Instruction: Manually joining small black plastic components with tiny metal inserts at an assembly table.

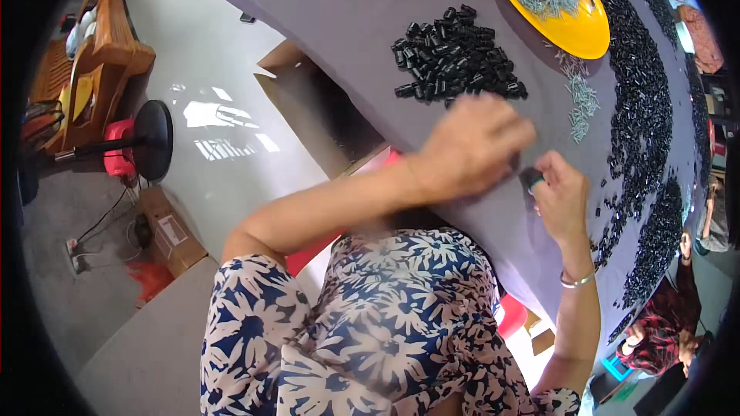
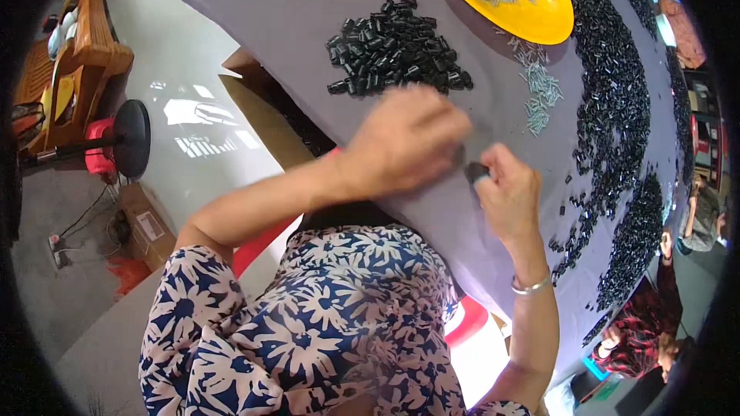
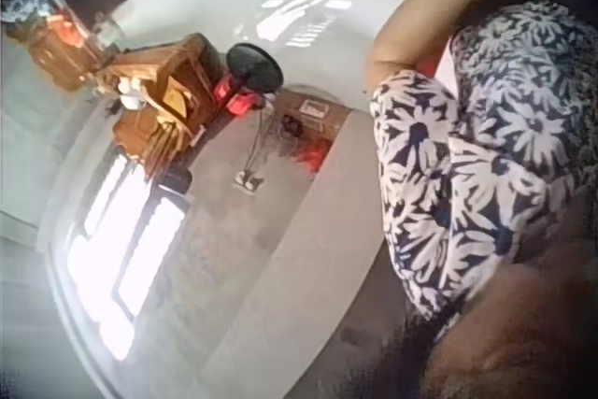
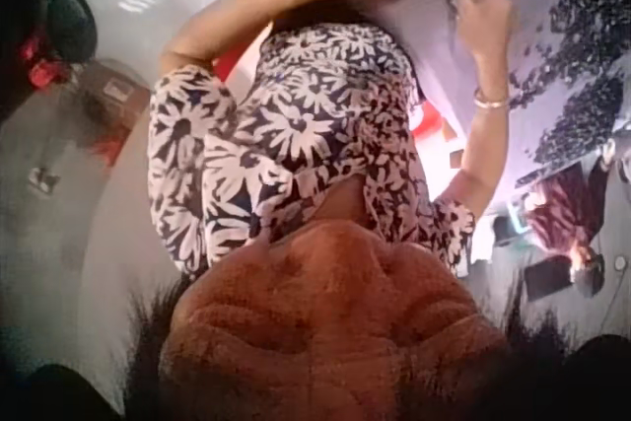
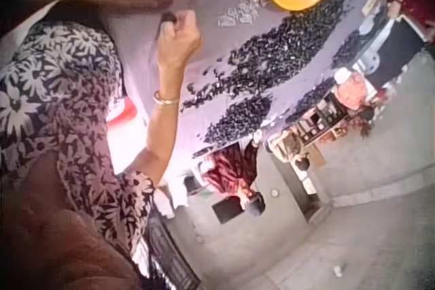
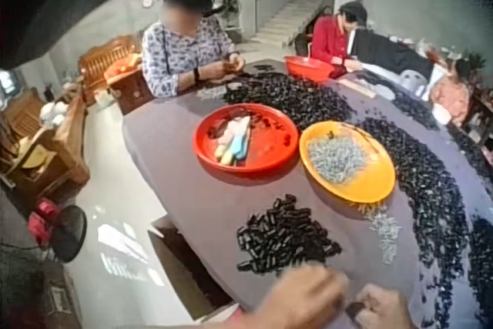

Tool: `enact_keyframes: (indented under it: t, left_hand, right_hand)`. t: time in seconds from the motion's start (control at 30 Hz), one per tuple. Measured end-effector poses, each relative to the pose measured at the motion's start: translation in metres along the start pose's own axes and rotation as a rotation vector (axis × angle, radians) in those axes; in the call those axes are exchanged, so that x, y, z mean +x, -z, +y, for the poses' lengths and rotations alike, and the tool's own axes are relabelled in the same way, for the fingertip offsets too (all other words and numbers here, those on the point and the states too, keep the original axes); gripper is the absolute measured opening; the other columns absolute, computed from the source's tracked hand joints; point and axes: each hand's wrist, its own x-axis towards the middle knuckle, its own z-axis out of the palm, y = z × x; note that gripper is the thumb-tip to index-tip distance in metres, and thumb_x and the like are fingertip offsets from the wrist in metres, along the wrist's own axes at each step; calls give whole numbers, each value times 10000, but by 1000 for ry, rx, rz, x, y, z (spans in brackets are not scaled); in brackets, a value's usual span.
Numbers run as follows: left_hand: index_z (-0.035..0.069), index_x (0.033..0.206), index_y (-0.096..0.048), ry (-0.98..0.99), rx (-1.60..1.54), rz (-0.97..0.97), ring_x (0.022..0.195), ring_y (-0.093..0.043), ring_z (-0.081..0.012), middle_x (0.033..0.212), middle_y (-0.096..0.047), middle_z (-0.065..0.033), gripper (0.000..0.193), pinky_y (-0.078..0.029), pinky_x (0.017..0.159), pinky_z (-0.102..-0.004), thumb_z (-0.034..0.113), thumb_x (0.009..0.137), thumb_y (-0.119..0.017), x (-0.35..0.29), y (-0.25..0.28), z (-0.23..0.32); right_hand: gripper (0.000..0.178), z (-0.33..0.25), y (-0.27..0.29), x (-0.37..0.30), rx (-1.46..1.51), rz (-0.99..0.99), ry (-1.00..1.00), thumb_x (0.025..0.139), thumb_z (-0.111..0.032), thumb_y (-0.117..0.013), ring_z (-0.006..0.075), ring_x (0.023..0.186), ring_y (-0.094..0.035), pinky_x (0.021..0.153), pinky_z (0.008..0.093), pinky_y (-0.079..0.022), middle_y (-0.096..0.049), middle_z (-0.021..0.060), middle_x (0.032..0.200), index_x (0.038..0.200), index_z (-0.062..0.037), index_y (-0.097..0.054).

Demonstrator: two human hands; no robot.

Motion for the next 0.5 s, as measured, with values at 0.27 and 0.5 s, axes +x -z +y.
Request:
enact_keyframes:
  t: [0.27,0.5]
  left_hand:
    - [-21,1347,-493,206,102,-20,1283,-456,-389,1356,-513,-222,659,-368,1088,-451,462,915,-611,42,74,-119]
    - [40,1306,-503,-337,171,-340,1321,-443,-378,1452,-451,-182,338,-350,1126,-449,215,1023,-446,82,48,-170]
  right_hand:
    - [170,-33,-65,98,154,614,560,897,-17,-588,166,965,-598,861,283,-482,-622,77,1037,1067,-10,-595]
    - [712,-80,-109,111,-213,645,499,712,-177,-685,446,1135,-468,1016,513,-376,-526,251,1264,1332,51,-422]
